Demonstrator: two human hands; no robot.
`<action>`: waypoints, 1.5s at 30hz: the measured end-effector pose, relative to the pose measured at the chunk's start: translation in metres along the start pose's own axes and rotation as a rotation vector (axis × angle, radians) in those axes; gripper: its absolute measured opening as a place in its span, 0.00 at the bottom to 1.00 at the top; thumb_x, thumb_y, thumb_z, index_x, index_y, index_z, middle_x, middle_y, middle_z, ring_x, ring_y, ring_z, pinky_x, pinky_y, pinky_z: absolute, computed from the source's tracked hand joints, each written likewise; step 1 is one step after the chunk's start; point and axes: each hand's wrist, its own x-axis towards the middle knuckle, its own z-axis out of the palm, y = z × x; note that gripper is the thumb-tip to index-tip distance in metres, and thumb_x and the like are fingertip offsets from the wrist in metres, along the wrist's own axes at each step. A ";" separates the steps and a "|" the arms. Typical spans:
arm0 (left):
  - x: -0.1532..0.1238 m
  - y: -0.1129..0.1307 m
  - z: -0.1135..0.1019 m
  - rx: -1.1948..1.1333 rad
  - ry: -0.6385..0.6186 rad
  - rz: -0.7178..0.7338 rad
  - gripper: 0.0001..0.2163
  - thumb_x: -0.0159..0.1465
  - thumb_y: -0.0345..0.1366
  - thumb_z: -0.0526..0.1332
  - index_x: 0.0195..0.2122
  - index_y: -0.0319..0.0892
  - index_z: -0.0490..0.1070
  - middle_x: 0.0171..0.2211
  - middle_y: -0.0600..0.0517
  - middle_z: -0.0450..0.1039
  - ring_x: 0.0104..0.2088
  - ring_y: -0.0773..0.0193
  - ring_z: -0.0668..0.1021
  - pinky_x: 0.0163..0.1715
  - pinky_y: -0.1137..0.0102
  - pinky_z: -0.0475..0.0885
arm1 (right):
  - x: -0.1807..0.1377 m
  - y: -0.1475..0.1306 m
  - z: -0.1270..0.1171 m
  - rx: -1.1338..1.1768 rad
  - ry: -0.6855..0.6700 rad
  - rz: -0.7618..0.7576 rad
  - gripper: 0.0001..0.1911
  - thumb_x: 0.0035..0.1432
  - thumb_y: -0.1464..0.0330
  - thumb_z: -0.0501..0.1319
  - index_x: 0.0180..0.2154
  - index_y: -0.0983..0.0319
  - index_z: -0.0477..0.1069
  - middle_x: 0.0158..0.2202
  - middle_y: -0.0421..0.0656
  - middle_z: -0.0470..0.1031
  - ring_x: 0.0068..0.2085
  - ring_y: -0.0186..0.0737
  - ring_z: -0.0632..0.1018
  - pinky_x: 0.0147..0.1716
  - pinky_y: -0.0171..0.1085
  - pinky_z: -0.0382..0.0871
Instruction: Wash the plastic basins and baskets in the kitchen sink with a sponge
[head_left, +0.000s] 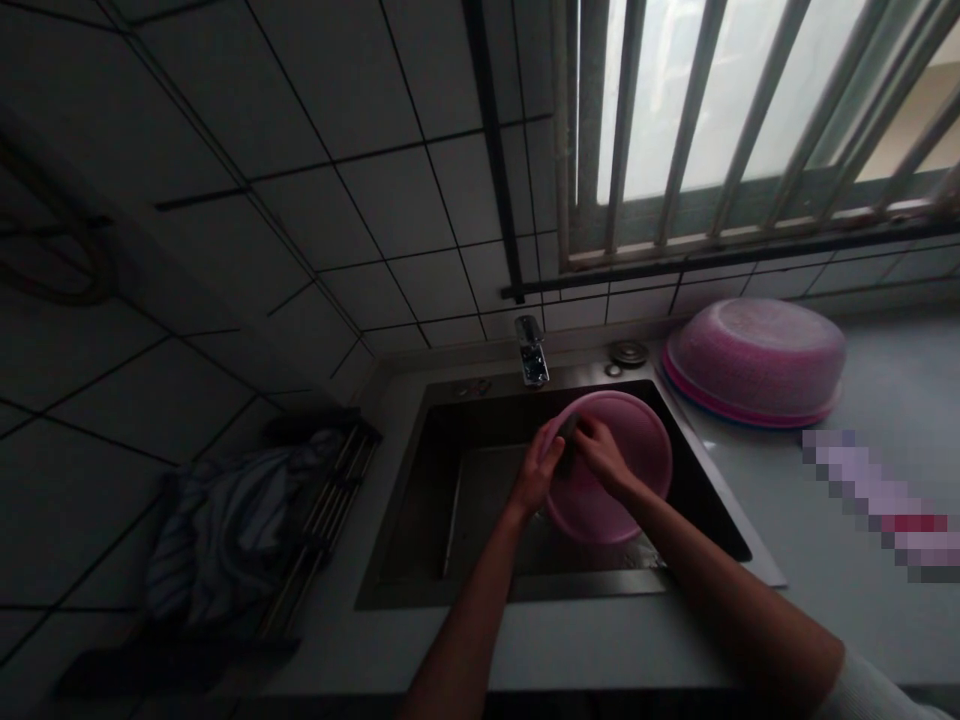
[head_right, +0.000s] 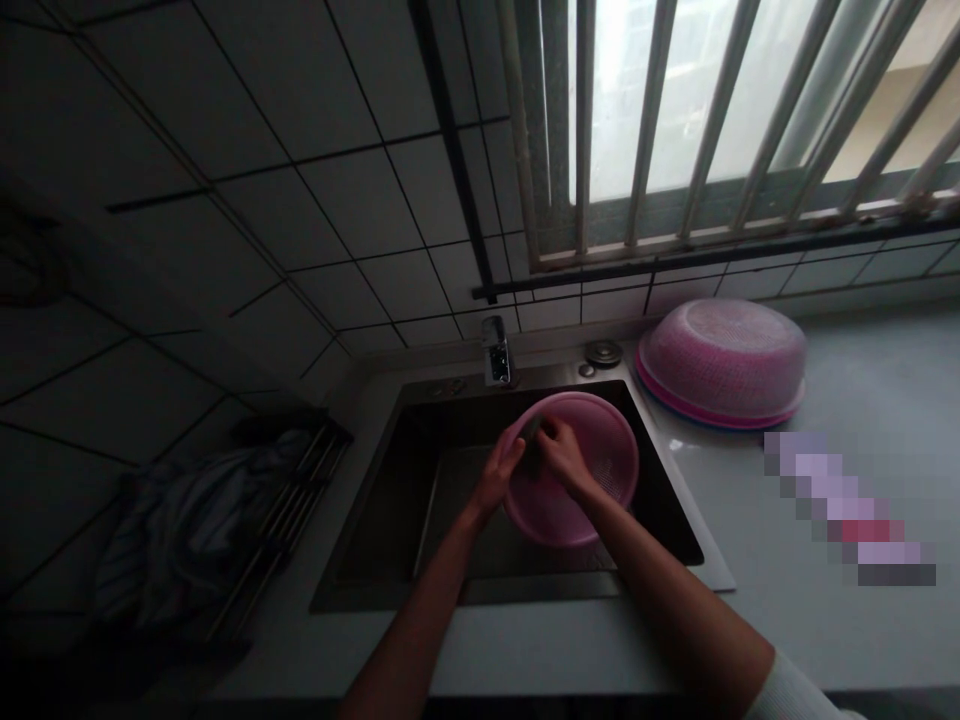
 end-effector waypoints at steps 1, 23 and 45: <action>0.000 0.000 0.000 0.007 -0.007 0.006 0.28 0.66 0.56 0.65 0.62 0.47 0.73 0.64 0.45 0.73 0.68 0.45 0.69 0.71 0.53 0.57 | 0.001 0.000 -0.001 0.000 0.027 0.007 0.17 0.57 0.57 0.64 0.41 0.63 0.75 0.39 0.48 0.80 0.38 0.46 0.77 0.36 0.39 0.72; -0.002 0.004 -0.009 0.088 -0.019 0.014 0.28 0.68 0.57 0.62 0.63 0.46 0.70 0.63 0.45 0.72 0.65 0.50 0.72 0.68 0.57 0.62 | -0.009 -0.004 0.001 0.013 -0.339 0.076 0.18 0.58 0.56 0.66 0.42 0.64 0.76 0.36 0.45 0.78 0.33 0.40 0.75 0.32 0.35 0.69; 0.000 0.003 -0.007 0.060 0.009 0.006 0.28 0.65 0.57 0.64 0.61 0.46 0.71 0.63 0.44 0.73 0.66 0.49 0.72 0.69 0.56 0.61 | -0.005 -0.001 0.002 0.057 -0.172 0.064 0.18 0.55 0.56 0.66 0.40 0.63 0.75 0.36 0.45 0.78 0.36 0.42 0.75 0.35 0.37 0.70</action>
